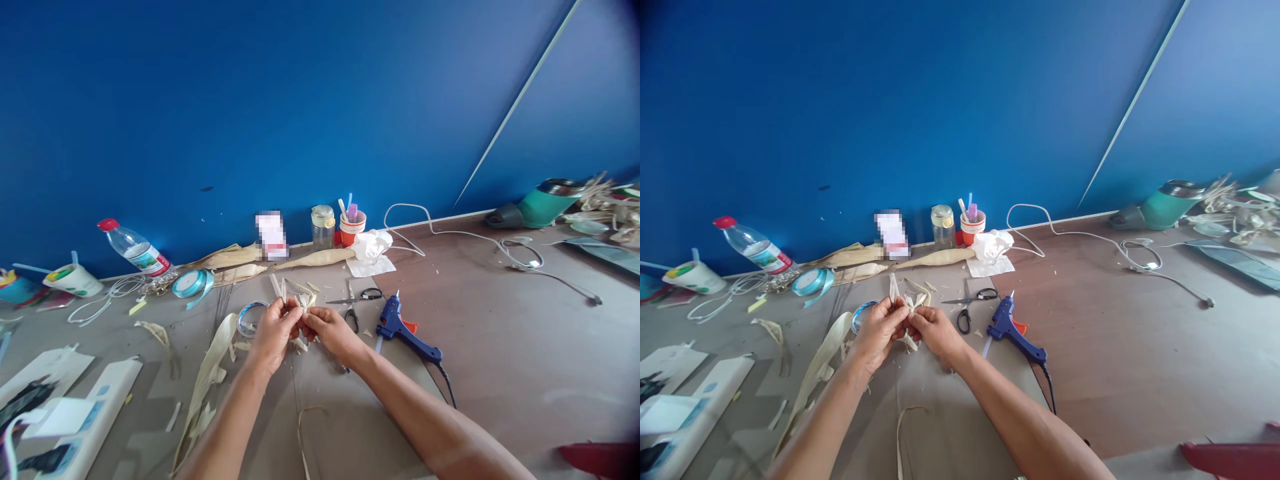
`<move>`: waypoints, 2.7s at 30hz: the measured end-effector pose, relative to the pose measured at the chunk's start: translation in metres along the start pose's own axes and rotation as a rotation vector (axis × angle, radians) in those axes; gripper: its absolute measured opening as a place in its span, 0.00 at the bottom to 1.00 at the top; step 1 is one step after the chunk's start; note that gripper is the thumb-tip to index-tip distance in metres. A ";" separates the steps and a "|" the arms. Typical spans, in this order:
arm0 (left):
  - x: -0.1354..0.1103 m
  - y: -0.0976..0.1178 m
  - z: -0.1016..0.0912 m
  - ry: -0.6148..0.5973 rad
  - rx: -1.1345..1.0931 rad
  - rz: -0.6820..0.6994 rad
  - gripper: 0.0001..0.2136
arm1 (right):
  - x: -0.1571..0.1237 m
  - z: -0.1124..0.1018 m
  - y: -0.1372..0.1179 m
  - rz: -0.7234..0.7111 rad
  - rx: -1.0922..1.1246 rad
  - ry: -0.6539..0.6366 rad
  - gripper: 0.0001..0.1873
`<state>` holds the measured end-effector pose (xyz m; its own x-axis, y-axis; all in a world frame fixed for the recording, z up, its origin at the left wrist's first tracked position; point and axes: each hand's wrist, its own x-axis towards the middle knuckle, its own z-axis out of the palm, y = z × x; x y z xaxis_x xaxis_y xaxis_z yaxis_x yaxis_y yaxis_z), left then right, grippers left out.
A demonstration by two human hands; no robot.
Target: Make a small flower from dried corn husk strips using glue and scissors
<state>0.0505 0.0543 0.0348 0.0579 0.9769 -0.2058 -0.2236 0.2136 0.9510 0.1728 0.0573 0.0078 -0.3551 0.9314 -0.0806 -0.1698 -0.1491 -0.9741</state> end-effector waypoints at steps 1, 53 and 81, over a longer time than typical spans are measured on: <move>0.000 0.001 0.000 0.003 -0.003 -0.004 0.12 | 0.000 0.000 0.000 0.003 0.002 -0.004 0.16; -0.011 -0.003 0.007 -0.109 -0.071 -0.009 0.12 | 0.000 -0.013 -0.011 -0.365 -0.214 0.259 0.08; -0.014 0.004 -0.006 -0.277 -0.198 -0.009 0.04 | 0.004 -0.012 -0.022 -0.060 0.603 0.195 0.14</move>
<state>0.0433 0.0416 0.0405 0.3170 0.9411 -0.1175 -0.4046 0.2463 0.8807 0.1863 0.0683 0.0267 -0.1642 0.9789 -0.1217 -0.6925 -0.2023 -0.6925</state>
